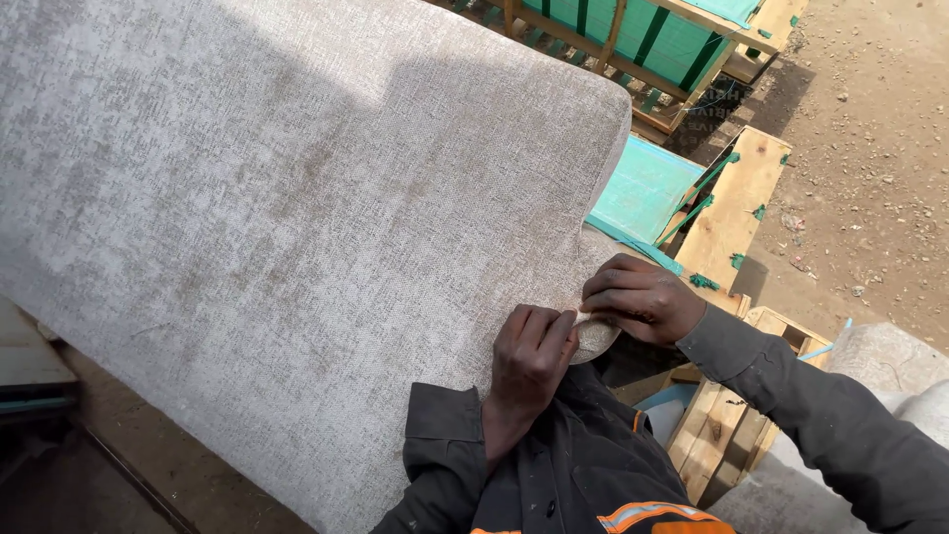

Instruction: Upholstering a curved armrest by stretching fabric and stapling it to a wooden frame.

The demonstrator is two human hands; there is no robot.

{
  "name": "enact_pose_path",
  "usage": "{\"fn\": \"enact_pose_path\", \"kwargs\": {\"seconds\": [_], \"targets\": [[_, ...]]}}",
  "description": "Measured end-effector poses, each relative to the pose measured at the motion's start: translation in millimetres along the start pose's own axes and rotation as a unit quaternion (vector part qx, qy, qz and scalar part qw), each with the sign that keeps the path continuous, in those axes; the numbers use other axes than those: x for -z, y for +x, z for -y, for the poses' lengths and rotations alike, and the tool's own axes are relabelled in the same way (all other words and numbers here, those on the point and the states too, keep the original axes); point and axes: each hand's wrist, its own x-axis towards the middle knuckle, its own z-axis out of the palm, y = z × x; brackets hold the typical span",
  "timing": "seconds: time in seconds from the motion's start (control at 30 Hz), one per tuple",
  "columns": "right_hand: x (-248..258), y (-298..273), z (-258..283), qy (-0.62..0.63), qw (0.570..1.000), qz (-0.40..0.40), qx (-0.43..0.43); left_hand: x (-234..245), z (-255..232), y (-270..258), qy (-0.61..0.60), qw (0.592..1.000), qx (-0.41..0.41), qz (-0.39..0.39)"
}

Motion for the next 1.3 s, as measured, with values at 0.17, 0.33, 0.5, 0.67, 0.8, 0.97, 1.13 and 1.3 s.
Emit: {"fn": "enact_pose_path", "kwargs": {"seconds": [0.17, 0.33, 0.5, 0.67, 0.8, 0.97, 1.13, 1.3], "targets": [[5, 2, 12, -0.038, 0.999, 0.020, -0.001, 1, -4, 5, -0.008, 1.000, -0.024, 0.014], [13, 8, 13, -0.015, 0.998, 0.054, 0.004, 16, -7, 9, 0.012, 0.999, -0.026, 0.044], [17, -8, -3, -0.057, 0.982, 0.172, 0.046, 25, -11, 0, -0.018, 0.992, -0.006, 0.128], [19, -7, -3, -0.036, 0.982, 0.182, 0.033, 15, -14, 1, -0.036, 0.994, 0.061, 0.080], [16, -15, -6, -0.017, 0.988, 0.150, 0.041, 17, -18, 11, -0.038, 0.993, 0.067, 0.085], [16, -23, -13, -0.014, 0.987, 0.149, 0.064, 18, -14, 14, -0.061, 0.993, 0.033, 0.099], [20, -34, -10, -0.053, 0.975, 0.200, 0.084, 27, -14, 14, -0.045, 0.990, -0.028, 0.134], [9, -69, -13, -0.159, 0.971, 0.155, 0.089, 21, -16, -19, 0.004, 0.988, -0.026, 0.150]]}}
